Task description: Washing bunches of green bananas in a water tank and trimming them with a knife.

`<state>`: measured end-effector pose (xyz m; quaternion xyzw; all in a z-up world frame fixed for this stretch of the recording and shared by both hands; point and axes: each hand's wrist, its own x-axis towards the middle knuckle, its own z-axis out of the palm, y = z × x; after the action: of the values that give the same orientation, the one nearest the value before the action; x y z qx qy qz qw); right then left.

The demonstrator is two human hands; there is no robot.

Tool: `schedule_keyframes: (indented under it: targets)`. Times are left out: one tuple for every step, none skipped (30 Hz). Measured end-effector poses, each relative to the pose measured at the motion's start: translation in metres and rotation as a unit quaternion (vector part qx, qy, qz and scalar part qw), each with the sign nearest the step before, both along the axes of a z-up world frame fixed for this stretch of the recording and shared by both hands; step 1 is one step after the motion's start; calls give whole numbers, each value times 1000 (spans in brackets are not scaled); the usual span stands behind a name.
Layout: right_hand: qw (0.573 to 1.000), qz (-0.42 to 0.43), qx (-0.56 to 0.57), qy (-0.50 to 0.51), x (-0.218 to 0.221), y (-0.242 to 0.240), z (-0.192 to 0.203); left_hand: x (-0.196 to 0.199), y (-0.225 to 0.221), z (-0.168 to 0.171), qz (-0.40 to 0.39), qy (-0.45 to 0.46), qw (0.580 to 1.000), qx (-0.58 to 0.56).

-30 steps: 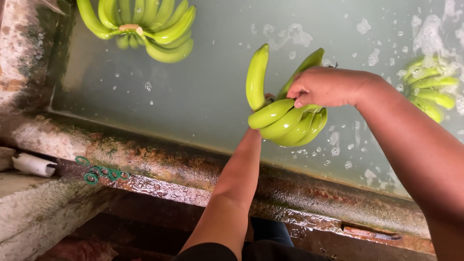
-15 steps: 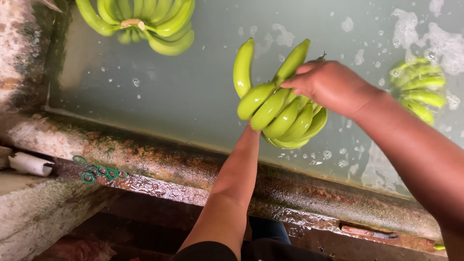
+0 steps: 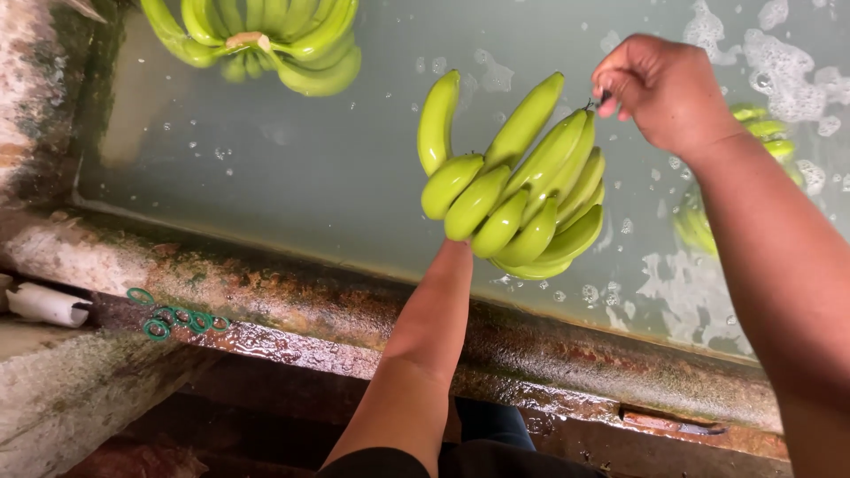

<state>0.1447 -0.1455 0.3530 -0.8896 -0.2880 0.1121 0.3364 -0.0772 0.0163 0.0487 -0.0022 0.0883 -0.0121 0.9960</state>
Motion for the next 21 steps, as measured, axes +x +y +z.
schedule_keyframes:
  targets:
    - [998, -29, -38, 50, 5, -2, 7, 3, 3, 1, 0, 1, 1000, 1]
    - [998, -29, -38, 48, 2, 0, 12, 7, 6, 1, 0, 2, 1000, 1]
    - [997, 26, -70, 14, -3, 3, 15, 7, 7, 1, 2, 6, 1000, 1]
    - [991, 82, -102, -20, -8, 6, 18, 6, 9, 1, 4, 10, 1000, 1]
    - [991, 83, -102, -17, -12, 10, 19, 27, 9, 10, 5, 16, 1000, 1]
    - [978, 148, -124, -82, -16, 13, 20, 49, 6, 21, 7, 22, 1000, 2]
    - [955, 211, -144, -148, -19, 16, 22, 72, 1, 35, 7, 26, 1000, 3]
    - [956, 210, -144, -148, -18, 17, 17, 82, 1, 42, 7, 30, 1000, 5]
    - [959, 189, -147, -152, -16, 18, 13, 93, 0, 50, 6, 32, 999, 5]
    - [962, 168, -149, -156, -14, 19, 8, 104, -1, 58, 5, 34, 999, 6]
    - [962, 167, -149, -156, -10, 20, 4, 106, -2, 55, 4, 38, 999, 7]
    - [957, 180, -151, -170, -6, 20, -1, 108, -4, 51, 4, 41, 999, 7]
    - [952, 194, -153, -181, -3, 20, -8, 107, -6, 47, 3, 48, 999, 8]
    - [953, 194, -153, -177, -1, 19, -12, 104, -8, 41, 3, 55, 998, 8]
    - [954, 190, -124, -194, -2, 16, -16, 99, -11, 34, -1, 64, 998, 8]
    - [955, 186, -95, -211, -3, 13, -21, 94, -15, 28, -4, 73, 997, 8]
    - [956, 184, -96, -206, -3, 4, -26, 90, -18, 22, -7, 80, 997, 7]
    - [981, 110, -22, -161, -4, -6, -30, 86, -22, 17, -11, 87, 996, 7]
    - [991, 36, 55, -120, 0, -14, -32, 90, -23, 13, -12, 88, 996, 9]
    - [990, 34, 55, -123, -7, -28, -35, 93, -22, 11, -14, 89, 996, 11]
    - [991, -46, 125, -24, -14, -42, -38, 95, -22, 9, -16, 92, 996, 13]
